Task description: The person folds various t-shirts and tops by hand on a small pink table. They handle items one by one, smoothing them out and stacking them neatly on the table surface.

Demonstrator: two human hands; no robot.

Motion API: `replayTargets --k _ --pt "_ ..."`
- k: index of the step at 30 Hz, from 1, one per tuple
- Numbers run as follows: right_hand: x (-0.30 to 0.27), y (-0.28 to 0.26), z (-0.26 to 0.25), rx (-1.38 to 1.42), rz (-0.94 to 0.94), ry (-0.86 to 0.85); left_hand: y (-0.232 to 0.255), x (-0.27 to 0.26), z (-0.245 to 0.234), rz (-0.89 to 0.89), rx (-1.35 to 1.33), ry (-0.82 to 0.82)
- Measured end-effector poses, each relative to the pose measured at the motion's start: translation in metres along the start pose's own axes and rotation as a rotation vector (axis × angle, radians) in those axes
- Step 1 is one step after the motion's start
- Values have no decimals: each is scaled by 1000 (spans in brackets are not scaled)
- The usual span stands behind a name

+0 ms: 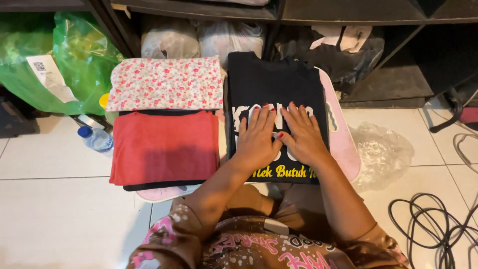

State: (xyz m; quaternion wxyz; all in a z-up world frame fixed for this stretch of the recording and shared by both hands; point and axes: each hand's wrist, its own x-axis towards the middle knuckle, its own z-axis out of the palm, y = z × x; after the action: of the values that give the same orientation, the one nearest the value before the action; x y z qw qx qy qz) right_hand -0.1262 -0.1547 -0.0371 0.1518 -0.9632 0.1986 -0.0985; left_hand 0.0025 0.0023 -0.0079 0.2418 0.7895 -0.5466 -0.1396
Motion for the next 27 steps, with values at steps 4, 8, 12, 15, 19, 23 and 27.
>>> replayTargets --k 4,8,12,15,19,23,27 --pt "-14 2 -14 -45 198 -122 -12 -12 3 -104 11 -4" --pt "-30 13 -17 -74 305 -163 -21 -43 4 -143 -16 -50" --pt "-26 10 -22 -20 324 -168 7 -97 -25 21 -132 41" --pt "-24 5 -19 -8 366 -124 28 -123 -38 733 -558 710" --pt "-24 0 -13 64 396 -37 -21 -131 60 748 -702 614" --pt "-29 -26 -26 167 402 35 -98 -140 209 766 -843 533" --pt "-27 -15 -22 174 430 21 -162 -125 332 791 -978 441"
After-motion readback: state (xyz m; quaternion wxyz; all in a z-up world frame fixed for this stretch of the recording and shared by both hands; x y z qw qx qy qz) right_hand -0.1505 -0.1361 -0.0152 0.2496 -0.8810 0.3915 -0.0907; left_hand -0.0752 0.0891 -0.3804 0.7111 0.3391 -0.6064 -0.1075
